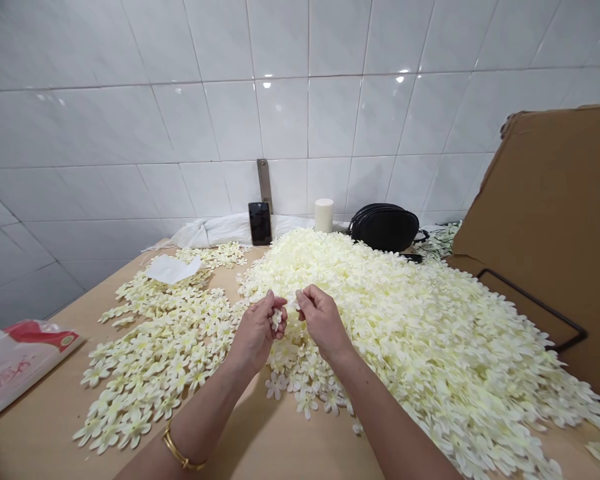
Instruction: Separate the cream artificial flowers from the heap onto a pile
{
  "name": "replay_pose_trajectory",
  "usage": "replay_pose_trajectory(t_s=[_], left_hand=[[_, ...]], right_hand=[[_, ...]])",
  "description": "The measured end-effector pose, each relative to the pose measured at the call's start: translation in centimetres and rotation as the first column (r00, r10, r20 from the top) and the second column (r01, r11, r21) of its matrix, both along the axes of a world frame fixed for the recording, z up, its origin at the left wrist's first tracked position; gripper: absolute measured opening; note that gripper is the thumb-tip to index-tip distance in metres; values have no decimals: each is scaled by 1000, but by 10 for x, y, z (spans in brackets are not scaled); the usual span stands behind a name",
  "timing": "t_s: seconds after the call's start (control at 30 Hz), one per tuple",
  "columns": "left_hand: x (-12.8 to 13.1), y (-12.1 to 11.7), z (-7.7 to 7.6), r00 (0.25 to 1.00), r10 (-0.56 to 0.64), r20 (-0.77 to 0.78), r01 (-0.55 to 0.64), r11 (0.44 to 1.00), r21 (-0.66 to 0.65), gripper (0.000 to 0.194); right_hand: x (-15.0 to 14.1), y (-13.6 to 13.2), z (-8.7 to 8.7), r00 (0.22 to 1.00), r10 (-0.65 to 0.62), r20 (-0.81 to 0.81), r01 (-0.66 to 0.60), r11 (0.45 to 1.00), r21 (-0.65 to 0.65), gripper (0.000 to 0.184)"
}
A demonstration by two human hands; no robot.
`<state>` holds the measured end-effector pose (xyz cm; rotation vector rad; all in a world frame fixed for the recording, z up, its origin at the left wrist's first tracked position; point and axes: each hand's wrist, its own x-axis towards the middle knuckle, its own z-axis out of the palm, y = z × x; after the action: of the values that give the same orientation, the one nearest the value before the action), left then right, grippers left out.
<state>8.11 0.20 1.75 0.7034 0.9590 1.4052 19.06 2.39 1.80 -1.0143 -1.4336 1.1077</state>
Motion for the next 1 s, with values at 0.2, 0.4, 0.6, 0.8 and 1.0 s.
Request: replay_pose_trajectory(t_s=[0.2, 0.4, 0.6, 0.8, 1.0], left_hand=[[1, -2, 1, 996, -81, 26, 82, 996, -24, 35], [1, -3, 2, 991, 84, -108, -75, 993, 89, 20], [4, -5, 0, 983, 96, -156, -77, 990, 121, 13], [4, -3, 0, 996, 2, -95, 0, 1000, 22, 20], [2, -4, 2, 992, 5, -122, 3, 998, 63, 24]], right_hand=[[-3, 1, -5, 998, 27, 59, -30, 999, 39, 36], [-7, -2, 0, 998, 60, -4, -60, 998, -5, 34], [-7, -3, 3, 995, 55, -88, -59, 997, -46, 30], [-7, -3, -3, 995, -21, -94, 22, 1000, 16, 22], [-8, -2, -4, 990, 23, -138, -30, 998, -52, 27]])
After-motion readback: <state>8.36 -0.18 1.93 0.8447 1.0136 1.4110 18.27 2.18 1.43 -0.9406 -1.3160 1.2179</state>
